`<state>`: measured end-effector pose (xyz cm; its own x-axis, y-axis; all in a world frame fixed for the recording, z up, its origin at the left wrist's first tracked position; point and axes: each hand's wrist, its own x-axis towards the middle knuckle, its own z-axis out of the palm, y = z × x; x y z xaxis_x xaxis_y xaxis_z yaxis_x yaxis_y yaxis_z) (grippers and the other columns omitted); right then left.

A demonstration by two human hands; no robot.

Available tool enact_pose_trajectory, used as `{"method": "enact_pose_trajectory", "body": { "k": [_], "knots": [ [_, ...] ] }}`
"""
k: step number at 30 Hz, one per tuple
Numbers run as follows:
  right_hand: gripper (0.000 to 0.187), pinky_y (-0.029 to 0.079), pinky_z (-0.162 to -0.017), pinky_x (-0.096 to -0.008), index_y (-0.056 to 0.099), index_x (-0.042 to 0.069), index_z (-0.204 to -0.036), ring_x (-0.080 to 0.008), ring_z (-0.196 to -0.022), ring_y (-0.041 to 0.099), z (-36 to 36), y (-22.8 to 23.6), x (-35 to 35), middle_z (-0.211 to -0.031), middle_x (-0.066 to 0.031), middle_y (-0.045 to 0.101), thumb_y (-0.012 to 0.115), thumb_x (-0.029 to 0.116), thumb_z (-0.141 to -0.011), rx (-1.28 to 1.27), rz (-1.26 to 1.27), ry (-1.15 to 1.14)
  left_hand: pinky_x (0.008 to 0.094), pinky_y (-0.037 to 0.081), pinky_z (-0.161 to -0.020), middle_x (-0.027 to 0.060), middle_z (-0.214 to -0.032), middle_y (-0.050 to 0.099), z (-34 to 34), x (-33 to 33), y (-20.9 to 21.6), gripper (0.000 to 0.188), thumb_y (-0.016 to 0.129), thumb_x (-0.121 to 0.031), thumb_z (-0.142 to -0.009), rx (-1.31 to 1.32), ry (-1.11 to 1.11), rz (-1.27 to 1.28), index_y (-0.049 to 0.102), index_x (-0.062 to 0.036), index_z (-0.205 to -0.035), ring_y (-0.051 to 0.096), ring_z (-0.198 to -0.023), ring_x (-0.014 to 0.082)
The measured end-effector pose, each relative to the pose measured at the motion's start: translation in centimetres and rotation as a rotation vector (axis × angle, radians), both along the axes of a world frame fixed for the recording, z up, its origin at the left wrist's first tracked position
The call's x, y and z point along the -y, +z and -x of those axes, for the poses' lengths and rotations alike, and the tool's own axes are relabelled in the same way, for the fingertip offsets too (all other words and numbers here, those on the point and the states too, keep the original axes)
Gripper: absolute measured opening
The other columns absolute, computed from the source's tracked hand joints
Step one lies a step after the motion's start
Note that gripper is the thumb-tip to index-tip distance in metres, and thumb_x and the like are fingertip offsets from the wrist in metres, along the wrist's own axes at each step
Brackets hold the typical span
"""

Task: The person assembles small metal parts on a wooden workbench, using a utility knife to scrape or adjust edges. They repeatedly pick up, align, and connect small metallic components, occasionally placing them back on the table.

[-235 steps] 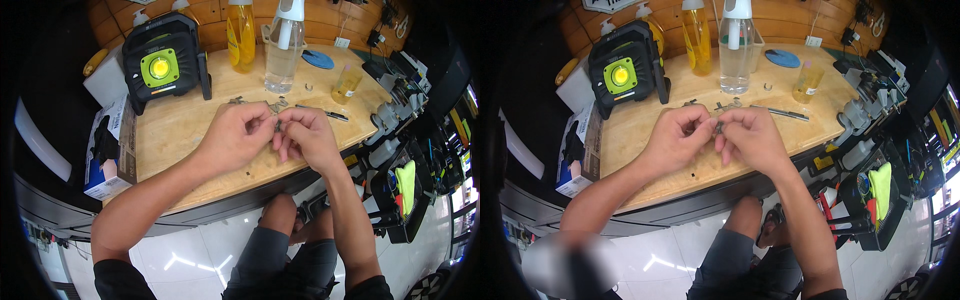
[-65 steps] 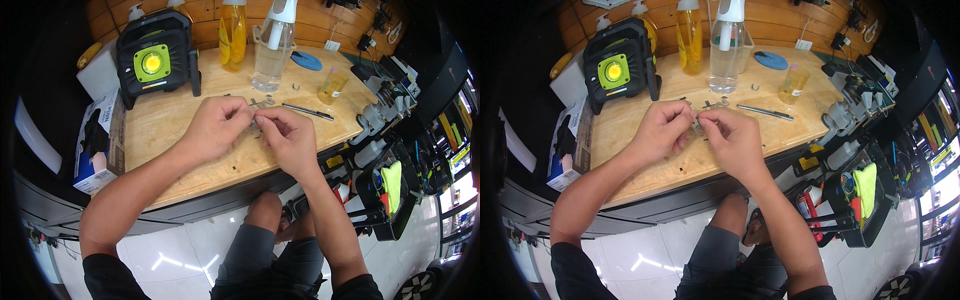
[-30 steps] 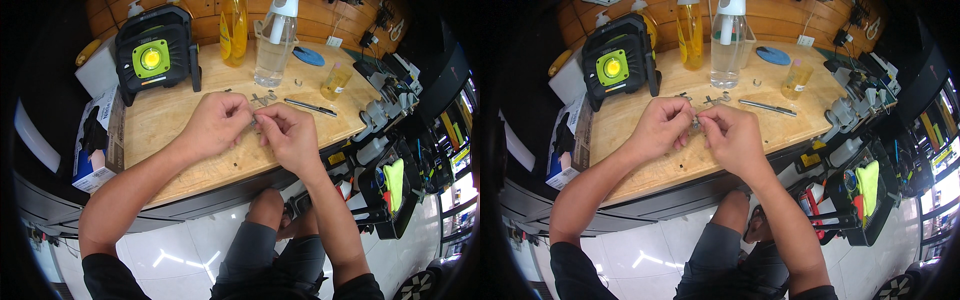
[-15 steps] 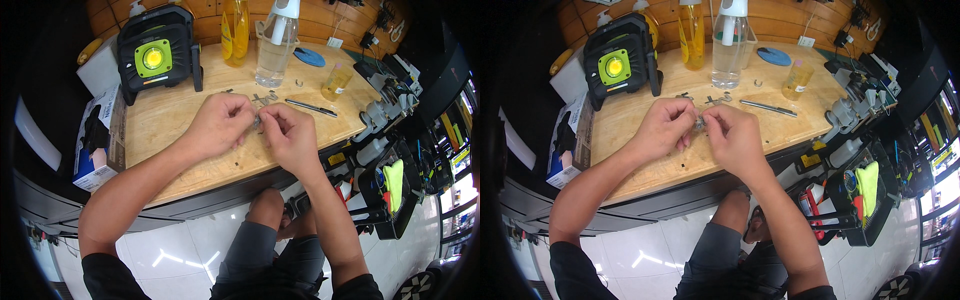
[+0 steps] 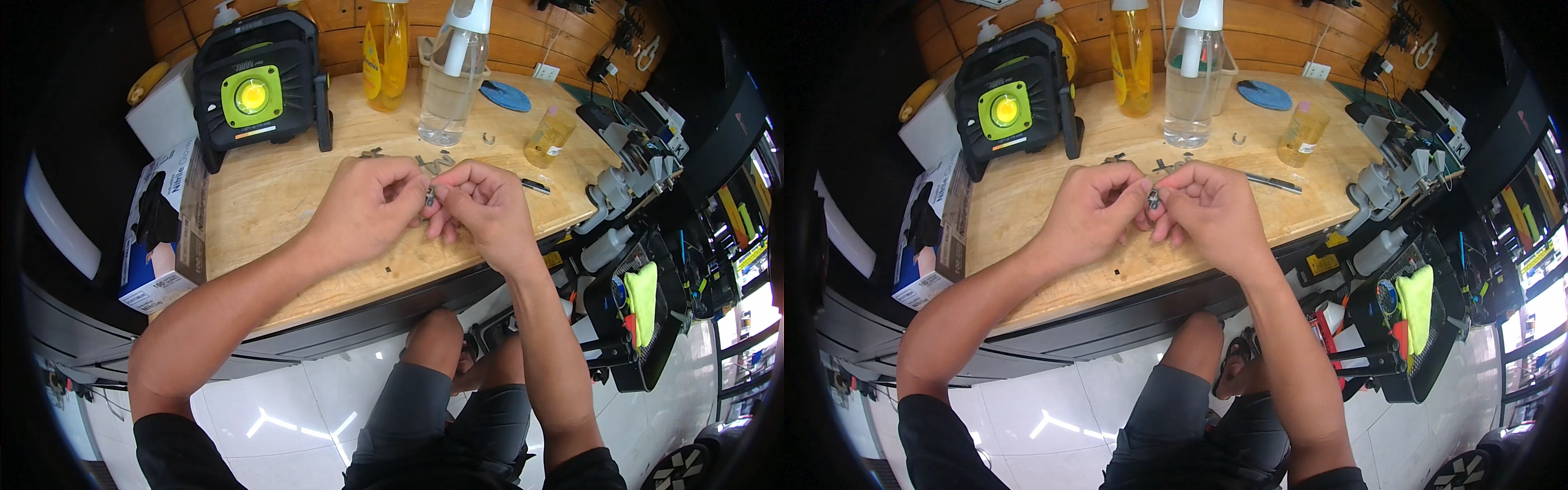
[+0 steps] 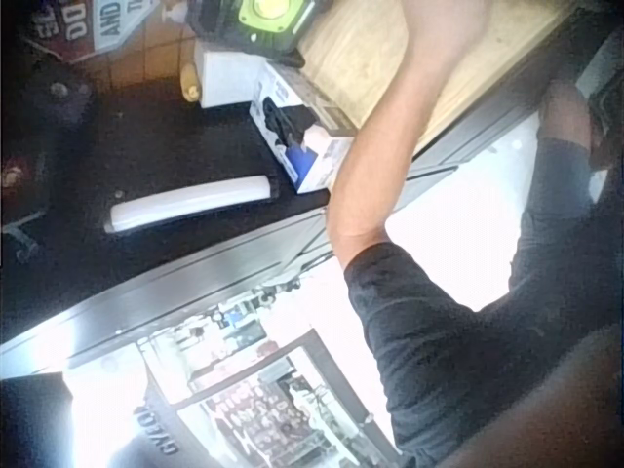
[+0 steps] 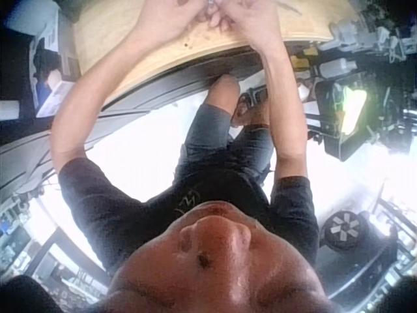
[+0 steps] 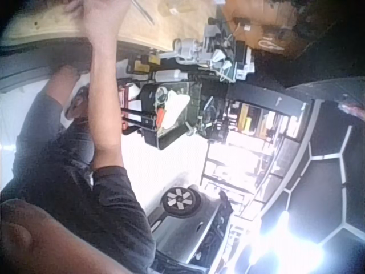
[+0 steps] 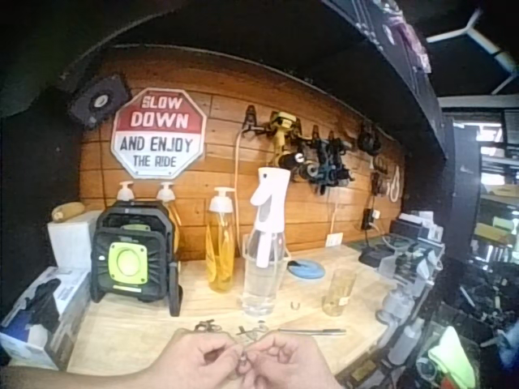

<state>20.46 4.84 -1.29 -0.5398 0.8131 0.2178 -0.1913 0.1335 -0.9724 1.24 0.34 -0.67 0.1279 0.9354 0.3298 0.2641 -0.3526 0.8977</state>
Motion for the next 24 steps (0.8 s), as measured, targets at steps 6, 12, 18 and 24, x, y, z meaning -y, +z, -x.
{"method": "enact_pose_trajectory", "body": {
  "k": [6,12,18,24],
  "knots": [
    [0.009,0.055,-0.056,-0.0244,0.066,-0.006,-0.1,-0.0165,-0.069,0.072,0.1,-0.2,0.0,-0.088,-0.0122,0.072,0.058,-0.007,-0.095,-0.036,-0.018,-0.037,0.0226,0.049,-0.054,0.0018,-0.078,0.068,0.1,0.2,0.0,0.025,0.059,-0.019,-0.107,-0.056,-0.007,-0.006,0.067,-0.0011,-0.091,0.064,-0.069,0.0055],
    [0.008,0.055,-0.056,-0.0248,0.067,-0.007,-0.1,-0.0165,-0.069,0.072,-0.1,-0.2,-0.1,-0.087,-0.012,0.072,0.06,-0.004,-0.097,-0.066,0.017,-0.014,0.0291,0.052,-0.062,0.0101,-0.073,0.071,-0.1,0.3,0.3,0.023,0.061,-0.014,-0.1,-0.01,0.018,-0.011,0.069,0.0064,-0.091,0.066,-0.067,0.0102],
    [0.008,0.056,-0.057,-0.0246,0.067,-0.007,-0.1,-0.0165,-0.07,0.073,0.1,-0.1,0.1,-0.086,-0.0118,0.072,0.061,-0.002,-0.099,-0.02,0.0,-0.04,0.0241,0.05,-0.058,0.0016,-0.079,0.069,0.4,-0.2,-0.6,0.024,0.061,-0.017,-0.106,-0.116,0.007,-0.027,0.067,0.0004,-0.09,0.065,-0.071,0.0067],
    [0.011,0.057,-0.059,-0.0254,0.067,-0.008,-0.104,-0.0173,-0.07,0.073,0.4,-0.4,0.1,-0.086,-0.0118,0.072,0.059,-0.003,-0.099,-0.021,-0.007,-0.09,0.0317,0.047,-0.057,0.0126,-0.068,0.067,0.0,-0.3,-0.7,0.023,0.063,-0.016,-0.099,-0.102,0.077,-0.116,0.068,0.0043,-0.088,0.057,-0.059,0.0122]
  ]
}}
